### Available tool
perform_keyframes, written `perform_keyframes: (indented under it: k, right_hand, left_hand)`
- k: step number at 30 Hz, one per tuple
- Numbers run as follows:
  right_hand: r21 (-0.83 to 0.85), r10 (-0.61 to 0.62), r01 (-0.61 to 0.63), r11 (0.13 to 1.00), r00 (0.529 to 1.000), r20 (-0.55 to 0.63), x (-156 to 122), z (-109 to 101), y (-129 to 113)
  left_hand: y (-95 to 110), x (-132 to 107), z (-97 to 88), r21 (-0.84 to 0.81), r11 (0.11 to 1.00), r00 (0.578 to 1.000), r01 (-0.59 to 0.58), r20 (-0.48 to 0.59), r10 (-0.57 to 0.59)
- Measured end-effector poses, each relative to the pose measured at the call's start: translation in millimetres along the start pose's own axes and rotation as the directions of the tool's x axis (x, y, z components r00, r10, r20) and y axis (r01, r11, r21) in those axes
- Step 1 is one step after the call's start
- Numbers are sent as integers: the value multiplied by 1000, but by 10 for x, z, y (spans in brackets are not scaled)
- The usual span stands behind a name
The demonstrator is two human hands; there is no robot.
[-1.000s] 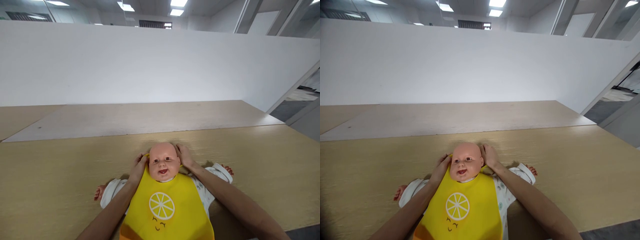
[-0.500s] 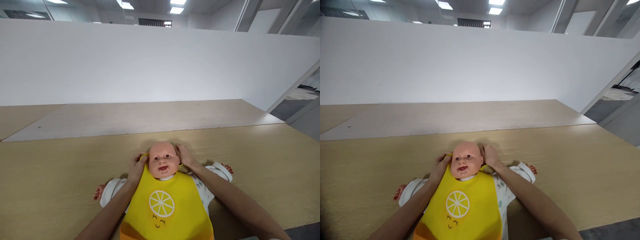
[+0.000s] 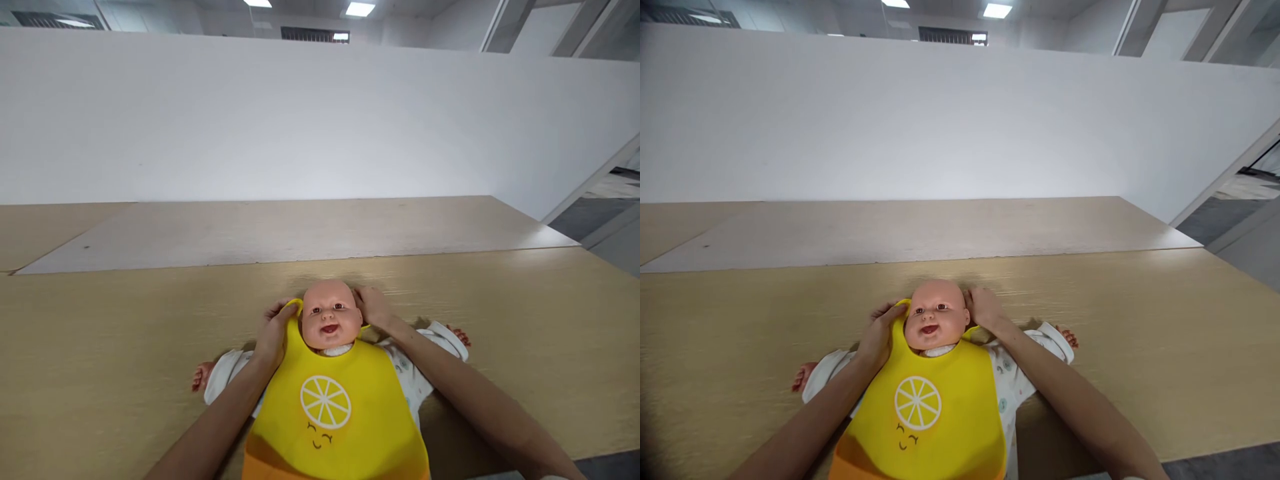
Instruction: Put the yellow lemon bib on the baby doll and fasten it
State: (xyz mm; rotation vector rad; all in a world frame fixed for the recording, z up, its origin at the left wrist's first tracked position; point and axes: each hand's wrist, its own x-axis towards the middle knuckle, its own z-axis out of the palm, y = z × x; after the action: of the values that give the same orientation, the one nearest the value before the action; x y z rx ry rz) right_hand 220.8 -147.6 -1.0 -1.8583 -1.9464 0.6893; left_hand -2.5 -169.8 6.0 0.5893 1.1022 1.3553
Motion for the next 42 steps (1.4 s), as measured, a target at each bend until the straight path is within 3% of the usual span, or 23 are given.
perform_keyframes:
  k: [4, 9, 16, 19, 23, 27, 30, 34, 37, 39, 42]
  right_hand:
    - [-113, -35, 40, 993, 998, 47, -45, -90, -40]
    - [-159, -49, 61, 985, 996, 78, -51, -219, -14]
    - [-296, 10, -23, 955, 999, -47, -283, -745, -303]
    - [-179, -11, -10, 984, 994, -113, -438, -960, -419]
    - [26, -153, 162, 986, 967, -205, -598, -1066, -448]
    - [240, -241, 295, 925, 943, -231, -711, -1065, -477]
    - [424, -256, 327, 845, 942, -216, -805, -1095, -549]
    - [522, -301, 371, 768, 929, -218, -956, -1166, -665]
    - [510, -412, 458, 728, 887, -209, -1067, -1158, -745]
    - [505, -502, 514, 694, 847, -172, -1132, -1097, -793]
    - [473, -602, 574, 668, 791, -110, -1214, -936, -853]
  left_hand:
    - [9, -16, -8, -72, 997, 1000, 25, -3, -25]
    - [-15, -8, -50, -36, 999, 999, -12, 38, 13]
    - [101, -87, -44, 68, 989, 992, -129, 16, 128]
    - [187, -128, -63, 126, 963, 971, -238, 48, 233]
    - [326, -205, -30, 123, 948, 956, -294, 65, 287]
    - [470, -329, 63, 107, 926, 932, -361, 82, 354]
    - [544, -425, 98, 117, 901, 907, -418, 118, 405]
    - [637, -597, 128, 182, 827, 844, -532, 197, 499]
    - [734, -802, 217, 208, 761, 774, -614, 348, 529]
    - [806, -965, 328, 196, 683, 678, -703, 475, 562]
    - [911, -1216, 543, 150, 471, 444, -869, 656, 610]
